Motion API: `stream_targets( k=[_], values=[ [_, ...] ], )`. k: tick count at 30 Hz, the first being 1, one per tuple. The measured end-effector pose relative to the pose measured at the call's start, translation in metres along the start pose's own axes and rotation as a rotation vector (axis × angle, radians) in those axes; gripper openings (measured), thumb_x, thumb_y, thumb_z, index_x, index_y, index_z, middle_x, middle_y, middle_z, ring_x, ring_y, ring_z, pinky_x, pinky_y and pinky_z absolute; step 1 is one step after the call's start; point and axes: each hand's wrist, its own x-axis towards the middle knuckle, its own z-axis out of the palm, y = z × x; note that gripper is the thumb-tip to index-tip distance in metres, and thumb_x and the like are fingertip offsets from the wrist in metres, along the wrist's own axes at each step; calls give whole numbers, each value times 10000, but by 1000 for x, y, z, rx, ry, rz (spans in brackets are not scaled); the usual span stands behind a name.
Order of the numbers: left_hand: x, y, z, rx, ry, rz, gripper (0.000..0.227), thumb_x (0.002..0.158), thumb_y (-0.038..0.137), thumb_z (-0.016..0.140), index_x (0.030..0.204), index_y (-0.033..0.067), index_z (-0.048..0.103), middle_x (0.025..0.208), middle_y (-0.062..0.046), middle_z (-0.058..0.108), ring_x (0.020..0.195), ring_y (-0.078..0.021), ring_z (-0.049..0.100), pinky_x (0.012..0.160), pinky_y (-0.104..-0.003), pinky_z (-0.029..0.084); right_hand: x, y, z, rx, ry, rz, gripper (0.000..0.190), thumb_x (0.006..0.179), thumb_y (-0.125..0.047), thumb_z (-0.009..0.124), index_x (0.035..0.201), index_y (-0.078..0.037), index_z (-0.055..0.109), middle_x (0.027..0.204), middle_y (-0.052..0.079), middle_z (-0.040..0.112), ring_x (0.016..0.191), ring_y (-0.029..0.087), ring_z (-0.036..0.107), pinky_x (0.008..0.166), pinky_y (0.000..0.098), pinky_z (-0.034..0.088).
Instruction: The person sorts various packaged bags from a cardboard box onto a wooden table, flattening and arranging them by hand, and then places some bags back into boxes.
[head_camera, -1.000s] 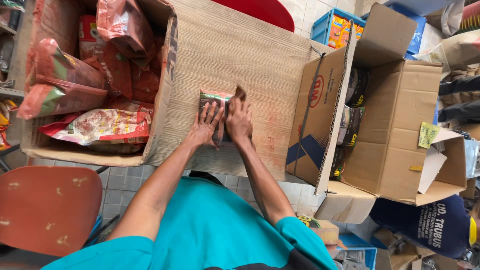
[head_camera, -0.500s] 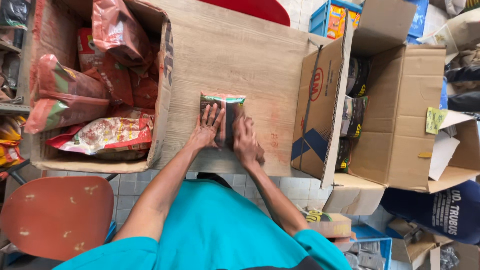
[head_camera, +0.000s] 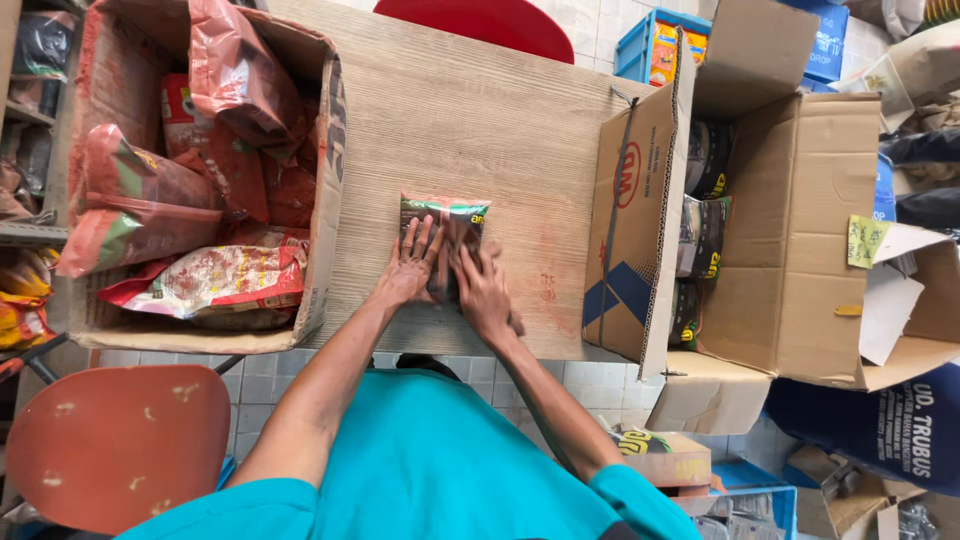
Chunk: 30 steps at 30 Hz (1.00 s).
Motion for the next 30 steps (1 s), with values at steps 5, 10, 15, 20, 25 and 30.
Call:
stream_targets(
  k=[5, 10, 15, 20, 25, 30],
  values=[
    [-7, 4, -9, 5, 39, 20, 1218, 656, 316, 807, 1581, 151, 31, 1639, -144, -165, 1489, -397, -162, 1160, -613, 215, 53, -21, -6, 10, -81, 52, 364, 958, -443, 537, 1295, -324, 610, 1285, 21, 524, 969, 422, 608, 688, 540, 589],
    [-2, 1, -3, 90, 51, 12, 1109, 693, 355, 781, 1552, 86, 132, 1642, -170, -142, 1493, -412, -141, 1168, -587, 206, -6, -18, -11, -50, 32, 18, 341, 973, -420, 535, 1290, -318, 605, 1289, 0, 533, 902, 395, 648, 645, 500, 599],
    [2, 2, 3, -26, 7, 8, 1549, 443, 403, 937, 1584, 221, -94, 1635, -112, -171, 1487, -376, -173, 1177, -606, 176, -30, 16, -5, -56, 32, -215, 467, 894, -429, 583, 1354, -360, 548, 1172, 44, 526, 918, 279, 587, 710, 376, 530],
    [5, 0, 0, 4, -22, 6, 1571, 431, 437, 936, 1581, 213, -110, 1634, -130, -164, 1487, -383, -164, 1181, -607, 158, -24, -8, -25, 93, -174, 131, 445, 1002, -413, 467, 1436, -329, 418, 1286, 77, 434, 1065, 362, 522, 808, 468, 512],
    [3, 0, 6, 19, 31, -6, 1445, 526, 525, 863, 1592, 212, -61, 1645, -124, -110, 1499, -370, -126, 1180, -582, 174, -54, 22, -22, -188, 114, -316, 265, 951, -360, 504, 1184, -371, 630, 1316, 53, 526, 953, 254, 576, 679, 318, 459],
    [3, -1, 5, 33, 24, 18, 1456, 518, 588, 833, 1589, 218, -82, 1642, -126, -125, 1497, -385, -126, 1176, -587, 184, -59, 38, -25, -91, -25, -457, 218, 835, -318, 607, 1049, -352, 637, 1413, 40, 487, 1063, 282, 540, 762, 341, 426]
  ],
)
